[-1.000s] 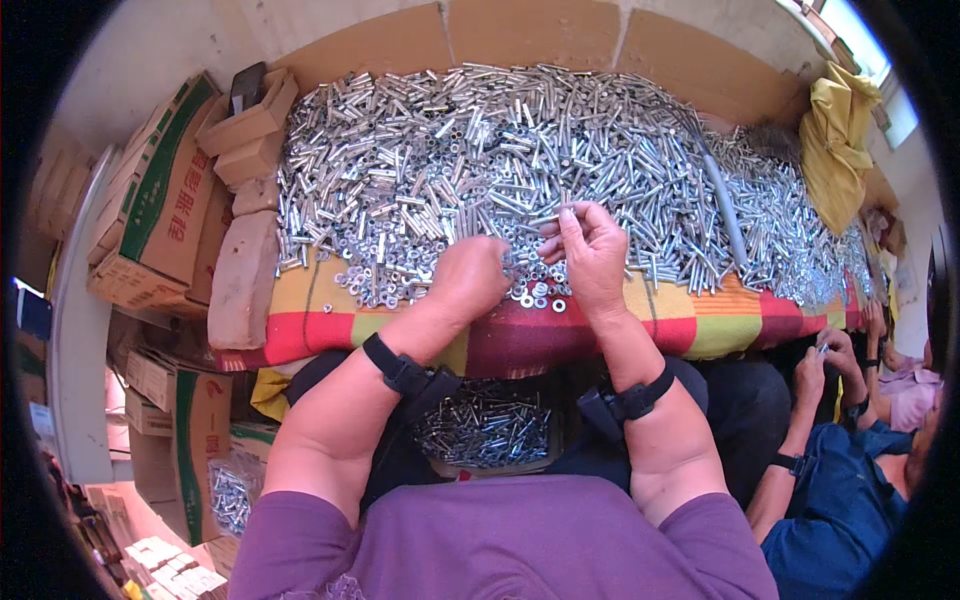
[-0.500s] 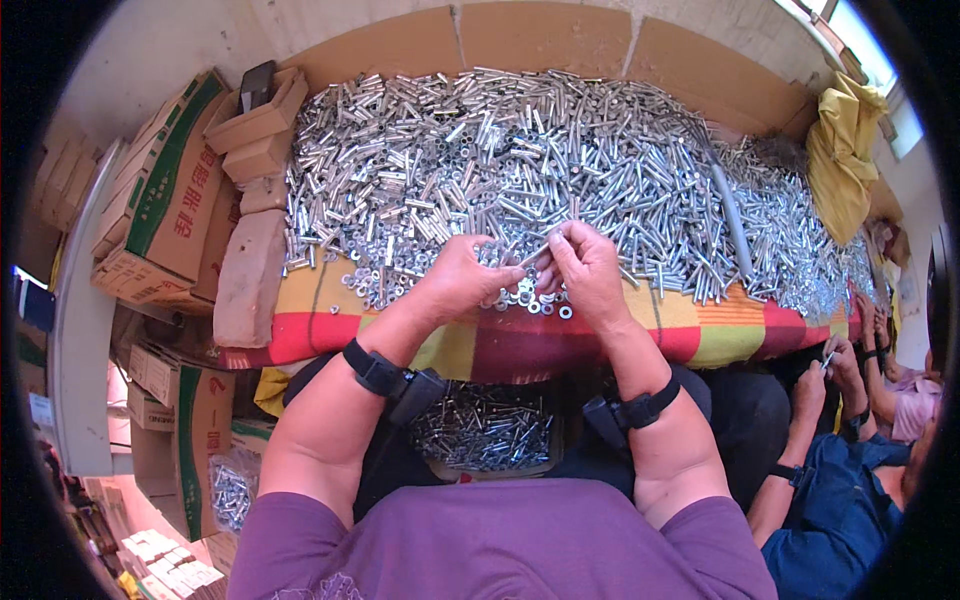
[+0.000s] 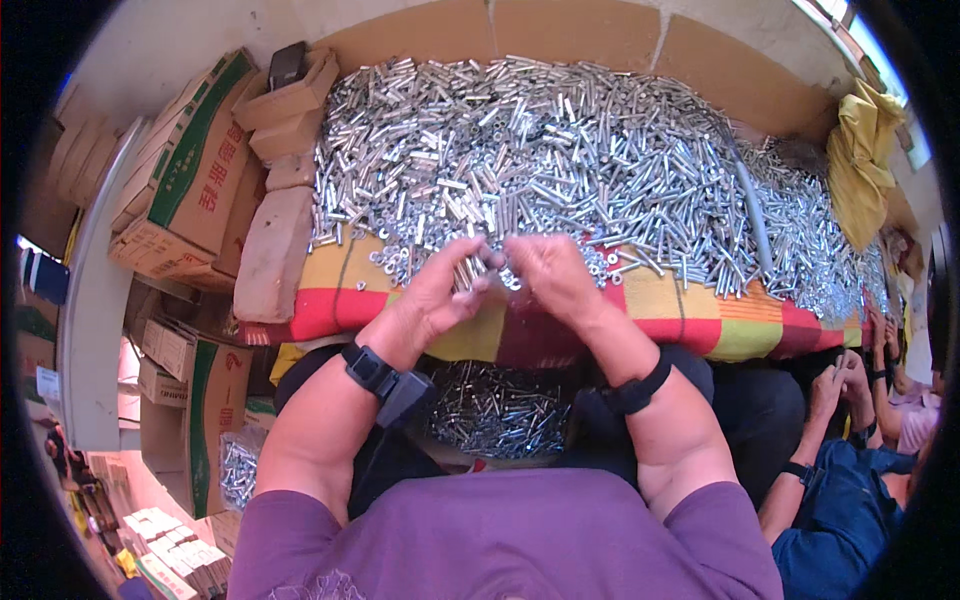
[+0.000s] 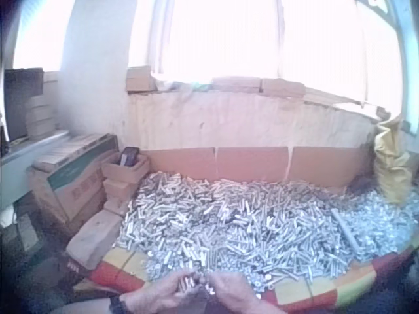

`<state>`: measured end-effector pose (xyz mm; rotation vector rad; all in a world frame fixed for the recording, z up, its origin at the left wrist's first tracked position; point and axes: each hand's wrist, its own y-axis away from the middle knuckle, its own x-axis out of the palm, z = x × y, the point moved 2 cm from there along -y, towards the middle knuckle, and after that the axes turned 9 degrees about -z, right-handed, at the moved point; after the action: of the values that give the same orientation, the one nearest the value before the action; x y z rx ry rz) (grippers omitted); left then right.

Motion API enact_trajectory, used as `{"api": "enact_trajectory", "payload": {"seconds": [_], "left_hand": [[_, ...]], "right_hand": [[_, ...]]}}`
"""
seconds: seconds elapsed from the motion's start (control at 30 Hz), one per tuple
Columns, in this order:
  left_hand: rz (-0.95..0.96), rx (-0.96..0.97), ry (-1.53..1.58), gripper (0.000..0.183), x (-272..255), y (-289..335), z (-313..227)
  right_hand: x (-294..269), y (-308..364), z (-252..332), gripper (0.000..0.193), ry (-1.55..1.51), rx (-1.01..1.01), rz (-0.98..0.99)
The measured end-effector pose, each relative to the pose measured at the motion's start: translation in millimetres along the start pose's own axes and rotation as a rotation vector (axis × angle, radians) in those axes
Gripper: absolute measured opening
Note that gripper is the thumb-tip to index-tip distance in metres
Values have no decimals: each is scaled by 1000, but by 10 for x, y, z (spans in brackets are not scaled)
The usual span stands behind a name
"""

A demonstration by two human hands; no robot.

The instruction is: Assembling washers and nuts onto metal bolts.

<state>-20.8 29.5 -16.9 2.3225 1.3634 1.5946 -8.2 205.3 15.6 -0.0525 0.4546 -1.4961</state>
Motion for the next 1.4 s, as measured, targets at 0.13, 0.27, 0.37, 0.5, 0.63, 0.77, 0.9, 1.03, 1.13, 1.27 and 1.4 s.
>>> {"api": "enact_trajectory", "payload": {"seconds": [0.13, 0.27, 0.37, 0.5, 0.63, 0.77, 0.9, 1.03, 1.13, 1.27, 1.4], "left_hand": [[-297, 180, 111, 16, 64, 188, -137], [-104, 185, -17, 14, -149, 237, -366], [-603, 763, -1142, 15, -142, 231, -484], [-548, 978, -1777, 11, -4, 261, -409], [-507, 930, -2030, 10, 97, 144, -296], [-514, 955, -2049, 9, 52, 72, -300], [-533, 981, -1505, 17, 9, 104, -371], [-385, 294, -700, 13, 118, 197, -369], [-326, 231, -566, 12, 150, 222, -343], [-276, 215, -506, 13, 127, 219, -329], [-250, 254, -401, 10, 105, 229, -331]], "right_hand": [[-182, -233, -57, 22, 815, -38, -244], [-106, -307, -241, 21, 913, 60, -165], [-111, -333, -329, 18, 889, 38, -177], [-65, -330, -216, 14, 752, -18, -245], [-7, -324, -232, 12, 440, 22, -343], [57, -281, -153, 10, -33, 174, -343], [34, -270, -105, 9, -247, 140, -367], [25, -245, -55, 11, -415, 148, -367], [25, -223, -25, 14, -394, 178, -304], [76, -223, -21, 15, -497, 241, -240], [137, -180, -11, 14, -467, 323, -126]]}}
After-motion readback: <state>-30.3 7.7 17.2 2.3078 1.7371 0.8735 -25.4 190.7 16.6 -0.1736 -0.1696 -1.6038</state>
